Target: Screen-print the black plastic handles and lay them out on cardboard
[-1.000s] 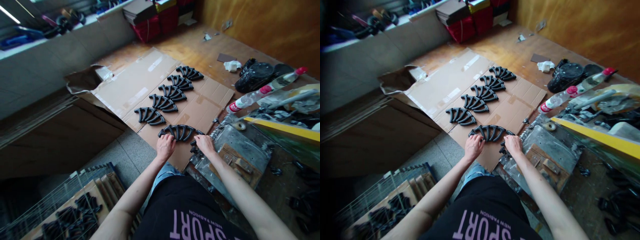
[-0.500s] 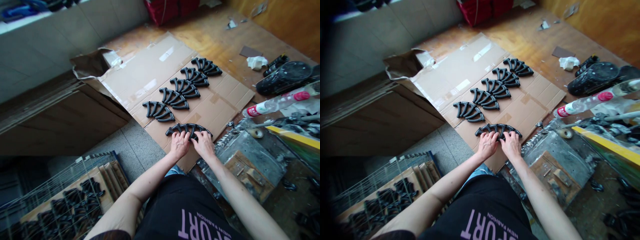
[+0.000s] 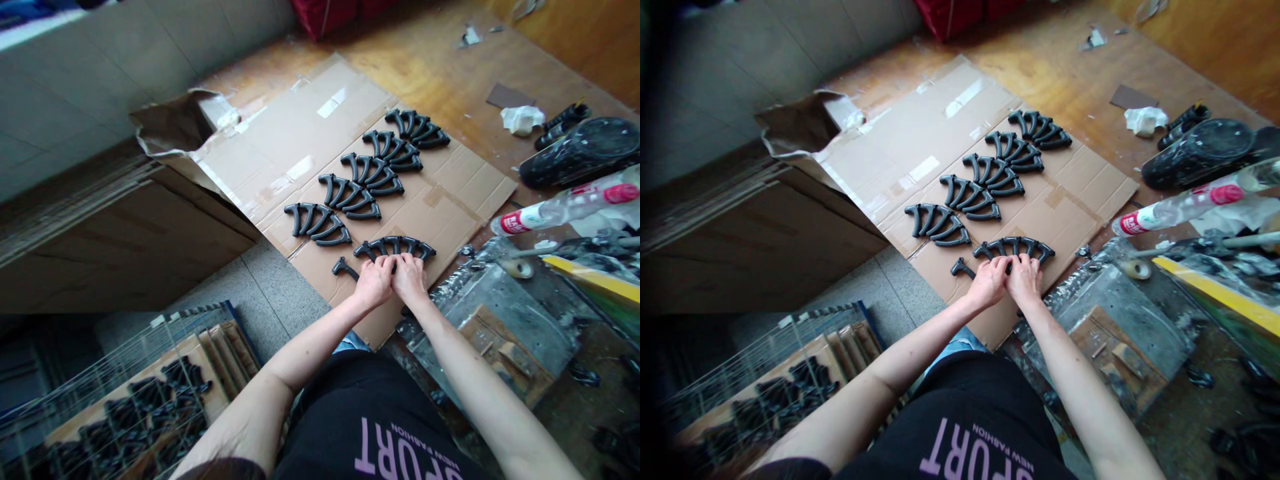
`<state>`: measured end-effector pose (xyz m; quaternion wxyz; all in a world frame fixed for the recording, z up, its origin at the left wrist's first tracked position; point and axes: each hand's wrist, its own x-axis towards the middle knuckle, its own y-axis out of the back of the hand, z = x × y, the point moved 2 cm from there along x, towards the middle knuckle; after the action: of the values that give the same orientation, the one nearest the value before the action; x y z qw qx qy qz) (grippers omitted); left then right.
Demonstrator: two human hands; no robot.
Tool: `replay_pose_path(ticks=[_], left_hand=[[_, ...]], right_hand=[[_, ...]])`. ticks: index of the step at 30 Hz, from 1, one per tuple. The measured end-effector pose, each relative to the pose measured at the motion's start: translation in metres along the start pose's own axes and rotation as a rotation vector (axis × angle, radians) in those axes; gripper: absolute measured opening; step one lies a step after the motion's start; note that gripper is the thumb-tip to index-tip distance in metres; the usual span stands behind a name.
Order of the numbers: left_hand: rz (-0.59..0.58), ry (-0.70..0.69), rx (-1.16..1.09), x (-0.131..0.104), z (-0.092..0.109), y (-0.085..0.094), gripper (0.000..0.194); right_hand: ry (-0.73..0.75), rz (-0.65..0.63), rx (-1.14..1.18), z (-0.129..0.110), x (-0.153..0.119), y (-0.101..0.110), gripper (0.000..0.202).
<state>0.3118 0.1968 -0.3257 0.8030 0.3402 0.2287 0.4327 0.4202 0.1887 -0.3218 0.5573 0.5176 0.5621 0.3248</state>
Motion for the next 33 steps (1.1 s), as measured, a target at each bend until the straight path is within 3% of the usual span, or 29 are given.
replay_pose_path(ticks=[3,7,12,16,21,24,28,33], left_hand=[[0.029,-0.026,0.055,-0.006,0.0,0.001,0.045],[0.114,-0.075,0.249,-0.041,-0.001,0.008,0.039],[0.17,0.043,0.433,-0.077,-0.031,0.002,0.04],[0.2,0.032,0.482,-0.068,-0.049,-0.009,0.034],[0.238,-0.051,0.443,-0.047,-0.049,-0.013,0.023],[0.268,-0.132,0.407,-0.038,-0.052,-0.015,0.02],[0.288,-0.204,0.357,-0.029,-0.056,-0.017,0.016],[0.309,-0.221,0.301,-0.027,-0.06,-0.021,0.014]], right_hand=[[-0.034,-0.01,-0.048,-0.006,0.0,0.0,0.031],[-0.05,0.017,-0.062,-0.01,-0.001,-0.002,0.032],[-0.077,0.0,-0.018,-0.01,0.005,-0.002,0.044],[-0.106,0.031,-0.013,-0.011,0.011,-0.004,0.05],[-0.095,0.091,0.04,-0.009,0.007,-0.005,0.047],[-0.099,0.185,0.106,0.0,0.008,0.006,0.044],[-0.162,0.319,0.188,0.033,0.049,0.038,0.044],[-0.432,0.37,0.227,0.101,0.157,0.079,0.052]])
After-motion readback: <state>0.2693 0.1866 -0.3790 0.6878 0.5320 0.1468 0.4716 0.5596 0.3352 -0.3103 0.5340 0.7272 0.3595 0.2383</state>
